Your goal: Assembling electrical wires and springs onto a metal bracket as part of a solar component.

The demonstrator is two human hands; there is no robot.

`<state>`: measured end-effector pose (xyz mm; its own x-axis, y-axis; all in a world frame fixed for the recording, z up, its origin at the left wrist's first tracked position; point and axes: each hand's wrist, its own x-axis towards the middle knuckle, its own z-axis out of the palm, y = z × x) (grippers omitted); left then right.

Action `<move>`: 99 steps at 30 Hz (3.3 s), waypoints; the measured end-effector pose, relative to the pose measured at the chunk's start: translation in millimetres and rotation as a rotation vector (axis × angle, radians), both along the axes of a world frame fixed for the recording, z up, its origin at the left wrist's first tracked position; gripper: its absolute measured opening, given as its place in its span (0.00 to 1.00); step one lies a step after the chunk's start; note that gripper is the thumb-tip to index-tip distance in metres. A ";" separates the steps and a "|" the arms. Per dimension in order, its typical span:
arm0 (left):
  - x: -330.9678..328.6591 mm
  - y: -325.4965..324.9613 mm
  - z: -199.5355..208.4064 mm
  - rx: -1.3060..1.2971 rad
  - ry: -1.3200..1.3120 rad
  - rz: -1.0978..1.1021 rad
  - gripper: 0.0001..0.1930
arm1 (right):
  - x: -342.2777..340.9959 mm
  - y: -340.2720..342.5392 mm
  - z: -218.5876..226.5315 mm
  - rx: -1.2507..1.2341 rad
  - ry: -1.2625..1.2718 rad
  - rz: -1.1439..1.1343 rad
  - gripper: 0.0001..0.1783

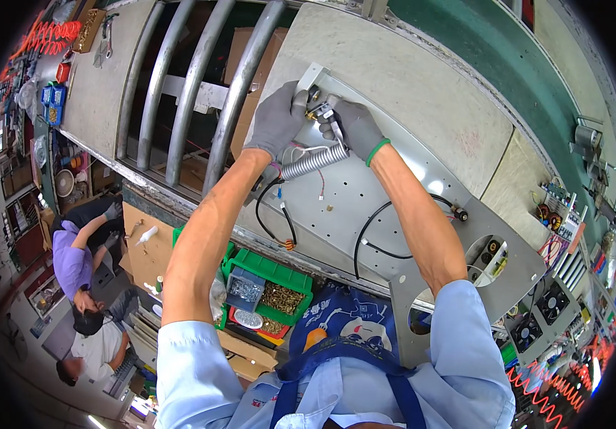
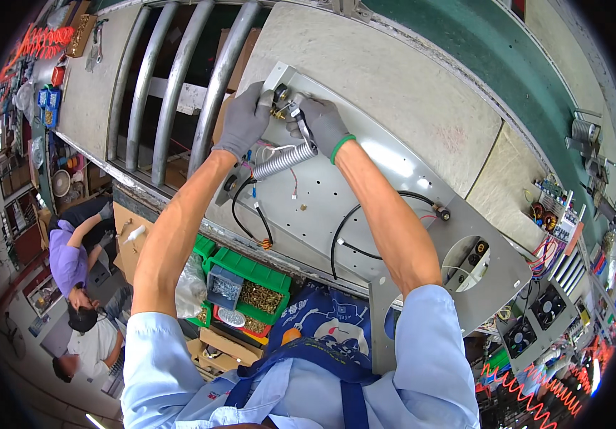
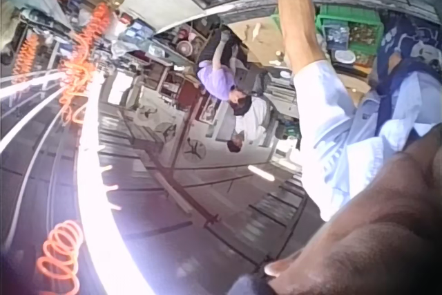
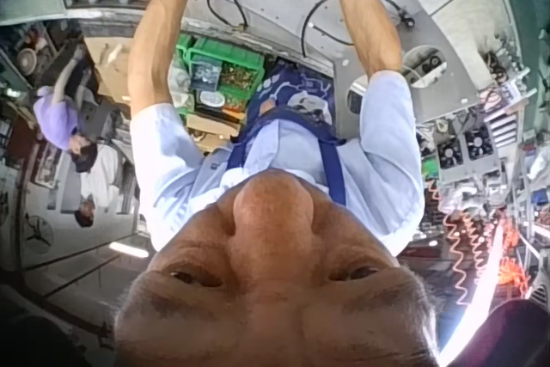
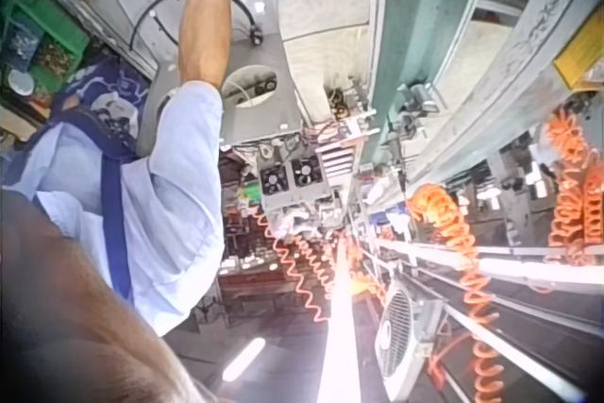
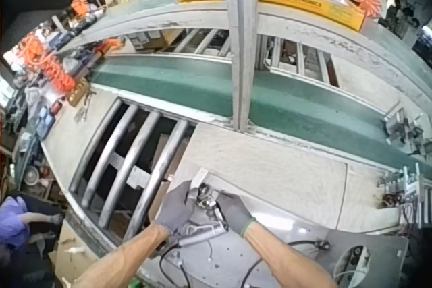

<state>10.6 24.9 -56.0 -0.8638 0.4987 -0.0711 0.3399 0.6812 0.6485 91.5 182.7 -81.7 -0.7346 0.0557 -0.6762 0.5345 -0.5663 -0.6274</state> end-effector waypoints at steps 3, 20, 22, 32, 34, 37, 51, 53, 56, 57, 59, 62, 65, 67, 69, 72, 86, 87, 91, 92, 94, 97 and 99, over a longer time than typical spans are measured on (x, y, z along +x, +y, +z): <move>0.9 2.4 4.5 -0.010 -0.036 0.014 0.15 | 1.1 4.3 -6.9 -0.072 0.034 0.015 0.32; -0.4 0.9 5.1 -0.023 -0.076 0.022 0.16 | -14.2 7.9 -11.6 -0.255 -0.100 -0.169 0.11; -0.7 0.6 8.0 -0.032 -0.074 0.021 0.16 | -16.6 7.0 -9.4 -0.210 -0.122 -0.126 0.12; -0.3 -1.4 7.8 0.008 -0.098 0.032 0.16 | -1.2 -5.8 -1.9 -0.005 0.030 -0.147 0.12; 0.1 -2.0 7.1 0.012 -0.079 0.038 0.16 | -2.5 -10.5 0.1 0.036 0.026 -0.172 0.12; 0.7 -2.9 6.6 0.018 -0.053 0.043 0.17 | -6.6 -20.2 6.2 0.028 -0.013 -0.265 0.12; 0.0 -2.5 9.9 -0.011 -0.069 0.020 0.16 | 3.7 -8.0 0.1 0.129 0.100 -0.119 0.11; 0.7 -1.2 12.3 0.010 -0.072 0.020 0.17 | 1.8 -9.7 6.5 0.202 0.108 -0.104 0.11; 0.6 -2.9 9.7 0.000 -0.064 0.021 0.17 | -0.5 -11.6 10.9 0.257 0.111 -0.078 0.11; 0.9 -2.8 7.8 -0.013 -0.071 0.025 0.17 | -0.7 -10.7 10.5 0.266 0.111 -0.069 0.11; 1.2 -0.6 9.1 -0.010 -0.067 0.035 0.17 | 0.4 -8.5 4.2 0.224 0.142 -0.078 0.11; 1.0 0.0 12.1 -0.018 -0.083 0.038 0.18 | 1.3 -5.5 1.7 0.261 0.163 -0.026 0.11; 2.9 -0.8 14.8 0.057 -0.080 0.084 0.18 | 0.1 -3.0 0.6 0.318 0.180 0.034 0.12; 8.2 -4.8 18.0 0.162 -0.082 0.130 0.19 | -1.0 -1.7 -3.7 0.337 0.195 0.057 0.12; 19.9 -13.7 24.1 0.293 -0.107 0.168 0.20 | -1.6 2.4 -9.1 0.350 0.202 0.064 0.12; 44.8 -36.2 35.3 0.020 0.258 -0.254 0.24 | -3.1 4.4 -7.1 0.384 0.168 0.111 0.11; 34.7 -46.0 36.8 -0.031 0.013 -0.280 0.22 | -2.6 -4.6 -12.7 0.447 0.264 0.071 0.09; 33.5 -45.3 38.0 -0.037 -0.003 -0.285 0.22 | -2.3 -4.1 -12.9 0.455 0.271 0.080 0.09; 36.0 -38.4 43.9 -0.110 -0.088 -0.269 0.19 | 3.2 -2.6 -8.3 0.710 0.365 0.132 0.10; 37.2 -38.2 43.2 -0.098 -0.096 -0.261 0.18 | 4.9 -3.1 -7.9 0.772 0.374 0.150 0.11; 38.3 -39.7 41.8 -0.071 -0.092 -0.249 0.17 | 5.3 -5.9 -5.2 0.821 0.374 0.156 0.11; 38.8 -42.6 37.9 -0.026 -0.052 -0.245 0.16 | 3.3 -12.0 -3.0 0.791 0.338 0.138 0.13; 39.0 -43.5 34.9 0.011 -0.016 -0.256 0.17 | 4.3 -12.7 -9.7 0.783 0.300 0.151 0.16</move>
